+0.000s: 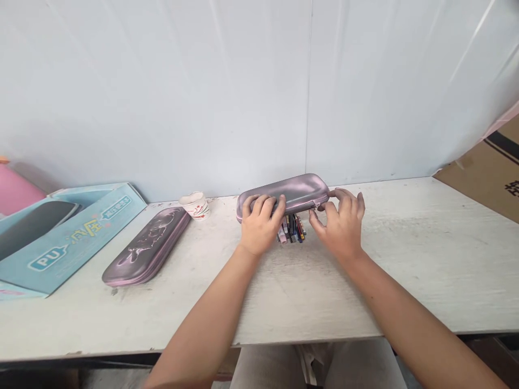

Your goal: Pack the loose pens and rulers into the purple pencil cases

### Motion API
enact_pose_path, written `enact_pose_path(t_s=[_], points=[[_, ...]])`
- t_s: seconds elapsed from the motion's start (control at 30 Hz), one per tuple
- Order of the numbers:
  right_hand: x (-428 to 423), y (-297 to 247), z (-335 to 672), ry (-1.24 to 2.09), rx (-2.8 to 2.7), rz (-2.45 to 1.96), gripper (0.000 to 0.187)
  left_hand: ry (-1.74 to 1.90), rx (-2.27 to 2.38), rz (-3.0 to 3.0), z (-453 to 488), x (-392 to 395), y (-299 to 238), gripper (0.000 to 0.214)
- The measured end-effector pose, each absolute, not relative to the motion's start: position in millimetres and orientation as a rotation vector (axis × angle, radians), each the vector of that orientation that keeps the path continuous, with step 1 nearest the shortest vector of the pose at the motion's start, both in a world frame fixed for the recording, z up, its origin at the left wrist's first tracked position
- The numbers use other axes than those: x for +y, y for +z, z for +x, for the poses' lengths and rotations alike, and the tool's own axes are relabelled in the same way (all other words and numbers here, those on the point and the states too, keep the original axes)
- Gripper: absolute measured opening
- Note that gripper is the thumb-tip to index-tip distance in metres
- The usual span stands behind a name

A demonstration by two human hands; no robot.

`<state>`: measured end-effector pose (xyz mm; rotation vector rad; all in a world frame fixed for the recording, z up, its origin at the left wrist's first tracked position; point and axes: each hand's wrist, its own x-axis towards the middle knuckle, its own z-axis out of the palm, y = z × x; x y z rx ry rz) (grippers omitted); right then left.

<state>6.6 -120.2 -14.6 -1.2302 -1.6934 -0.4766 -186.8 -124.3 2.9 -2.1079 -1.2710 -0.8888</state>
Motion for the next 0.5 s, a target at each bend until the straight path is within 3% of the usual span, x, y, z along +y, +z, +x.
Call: enact_pose_path(t_s=[0.27, 0.5], points=[[-120.6, -14.8, 7.6, -0.489, -1.692, -1.256, 0.018, -1.025, -1.270, -2.235, -182.7, -127.0, 3.7, 0.036], [-117.3, -11.0, 14.4, -0.421, -1.636, -1.213, 0.016, -0.885, -1.268, -2.157, -183.2, -125.9, 3.1, 0.037]])
